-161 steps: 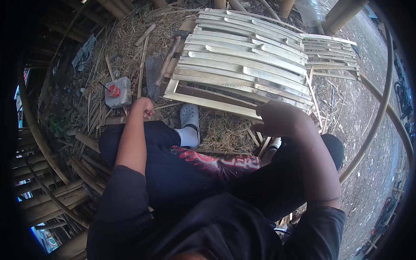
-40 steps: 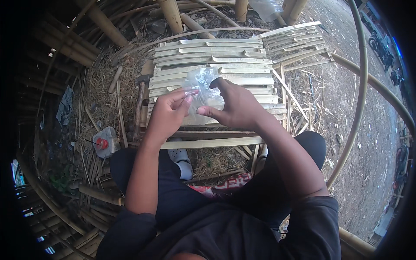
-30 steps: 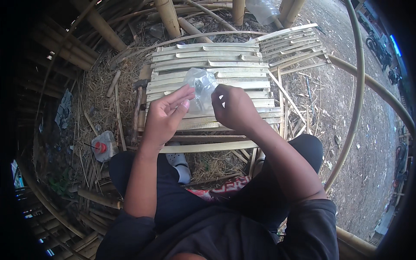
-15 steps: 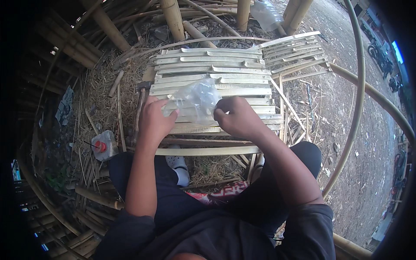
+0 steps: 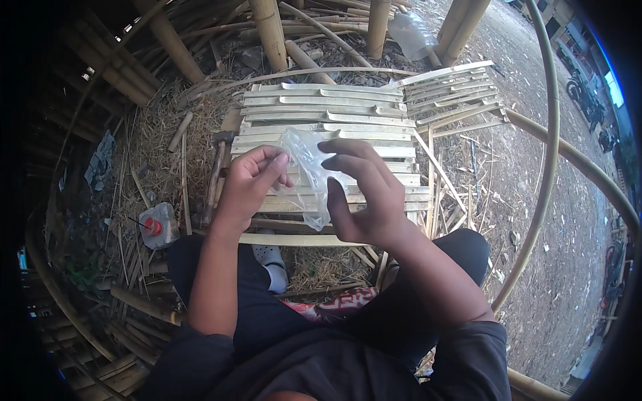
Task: The person constructs a bamboo frame by hammering small slats onto a wooden structure, checking the alignment by hand, and handling a small plastic bag during the process.
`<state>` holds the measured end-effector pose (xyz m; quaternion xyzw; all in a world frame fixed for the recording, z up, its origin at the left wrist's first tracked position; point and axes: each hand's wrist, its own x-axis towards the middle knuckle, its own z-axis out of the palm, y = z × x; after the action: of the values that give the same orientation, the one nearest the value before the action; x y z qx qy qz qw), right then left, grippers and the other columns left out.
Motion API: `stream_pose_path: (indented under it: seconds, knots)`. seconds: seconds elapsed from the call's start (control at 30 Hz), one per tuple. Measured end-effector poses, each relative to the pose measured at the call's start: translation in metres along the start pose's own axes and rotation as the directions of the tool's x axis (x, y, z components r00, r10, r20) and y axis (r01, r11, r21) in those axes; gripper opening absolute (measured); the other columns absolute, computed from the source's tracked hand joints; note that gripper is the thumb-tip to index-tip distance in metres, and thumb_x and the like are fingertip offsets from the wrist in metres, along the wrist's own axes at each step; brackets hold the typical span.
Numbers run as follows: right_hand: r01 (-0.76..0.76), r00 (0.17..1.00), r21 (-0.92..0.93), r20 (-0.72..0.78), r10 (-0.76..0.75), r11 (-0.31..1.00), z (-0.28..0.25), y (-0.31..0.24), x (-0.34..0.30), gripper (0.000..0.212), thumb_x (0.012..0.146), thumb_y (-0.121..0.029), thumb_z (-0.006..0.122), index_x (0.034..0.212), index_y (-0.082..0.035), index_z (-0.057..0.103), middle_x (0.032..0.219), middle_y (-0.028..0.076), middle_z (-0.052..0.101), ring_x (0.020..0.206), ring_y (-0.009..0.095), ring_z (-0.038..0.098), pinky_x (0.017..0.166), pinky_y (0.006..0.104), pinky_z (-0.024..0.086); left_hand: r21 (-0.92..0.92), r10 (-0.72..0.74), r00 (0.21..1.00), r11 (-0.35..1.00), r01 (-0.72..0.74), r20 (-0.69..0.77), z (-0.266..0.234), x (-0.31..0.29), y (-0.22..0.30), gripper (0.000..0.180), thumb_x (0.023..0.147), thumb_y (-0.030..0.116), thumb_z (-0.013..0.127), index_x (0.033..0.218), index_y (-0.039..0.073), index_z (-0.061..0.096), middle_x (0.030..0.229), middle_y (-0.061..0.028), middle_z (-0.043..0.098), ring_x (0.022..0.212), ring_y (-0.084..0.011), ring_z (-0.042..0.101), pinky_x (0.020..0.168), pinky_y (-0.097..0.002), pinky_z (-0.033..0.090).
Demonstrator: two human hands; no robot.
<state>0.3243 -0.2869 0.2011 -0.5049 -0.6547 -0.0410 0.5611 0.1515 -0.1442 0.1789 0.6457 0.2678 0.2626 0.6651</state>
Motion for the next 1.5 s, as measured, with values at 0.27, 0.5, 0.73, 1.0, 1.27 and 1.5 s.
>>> stream_pose_path:
  seconds: [0.27,0.5,0.73,1.0,1.27,1.5]
  knots:
    - [-0.573,0.759,-0.267,0.185,0.625,0.775,0.029,0.018,-0.029,0.039,0.095,-0.005,0.066,0.129,0.006,0.051,0.100,0.025,0.070,0.089,0.035,0.073,0.079,0.0368,0.059,-0.209,-0.235,0.962,0.943,0.260,0.137,0.010,-0.009,0.016,0.020,0.097,0.015,0.064,0.109,-0.001,0.066,0.068,0.0051,0.049,0.058,-0.0045,0.042,0.059,-0.0222,0.035]
    - [-0.572,0.806,0.010,0.192,0.560,0.820,0.027,0.009,-0.016,0.034,0.092,0.000,0.067,0.122,0.006,0.054,0.106,0.023,0.069,0.105,0.035,0.072,0.087,0.0379,0.062,0.028,-0.250,0.960,0.968,0.248,0.129,0.020,-0.012,-0.003,0.030,0.097,0.012,0.069,0.124,-0.002,0.065,0.073,0.0073,0.054,0.063,-0.0006,0.047,0.060,-0.0192,0.039]
    - [-0.756,0.587,-0.116,0.316,0.745,0.645,0.032,0.029,-0.044,0.023,0.099,-0.003,0.056,0.118,0.009,0.050,0.107,0.024,0.065,0.105,0.034,0.068,0.087,0.0428,0.054,-0.144,-0.142,0.986,0.981,0.127,-0.093,0.022,-0.011,-0.007,0.028,0.109,0.021,0.054,0.122,-0.002,0.063,0.104,-0.0062,0.072,0.086,-0.0102,0.067,0.080,-0.0281,0.056]
    - [-0.342,0.812,-0.434,0.310,0.495,0.833,0.034,0.036,-0.040,0.035,0.093,-0.010,0.061,0.116,0.016,0.055,0.100,0.035,0.066,0.094,0.054,0.064,0.084,0.0531,0.053,-0.246,-0.204,0.979,0.950,0.191,-0.029,0.035,-0.012,-0.012,0.022,0.108,0.021,0.055,0.115,0.001,0.060,0.104,-0.0044,0.067,0.091,-0.0095,0.064,0.085,-0.0284,0.056]
    - [-0.451,0.527,-0.537,0.484,0.699,0.713,0.040,0.055,-0.061,0.070,0.086,-0.019,0.069,0.144,0.012,0.043,0.082,0.029,0.070,0.079,0.046,0.070,0.075,0.0498,0.057,0.494,-0.001,0.957,0.857,-0.148,0.289,0.031,-0.021,-0.008,0.027,0.086,-0.010,0.058,0.101,0.006,0.075,0.094,-0.0057,0.061,0.081,-0.0169,0.060,0.076,-0.0290,0.048]
    - [-0.425,0.690,-0.437,0.410,0.596,0.793,0.055,0.038,-0.057,0.103,0.074,-0.004,0.070,0.156,0.016,0.011,0.157,0.041,0.022,0.146,0.061,0.019,0.118,0.0522,0.034,0.819,0.059,0.996,0.573,0.016,-0.061,0.036,-0.026,-0.012,0.021,0.090,0.004,0.062,0.099,0.011,0.081,0.090,-0.0186,0.067,0.079,-0.0374,0.067,0.071,-0.0469,0.051]
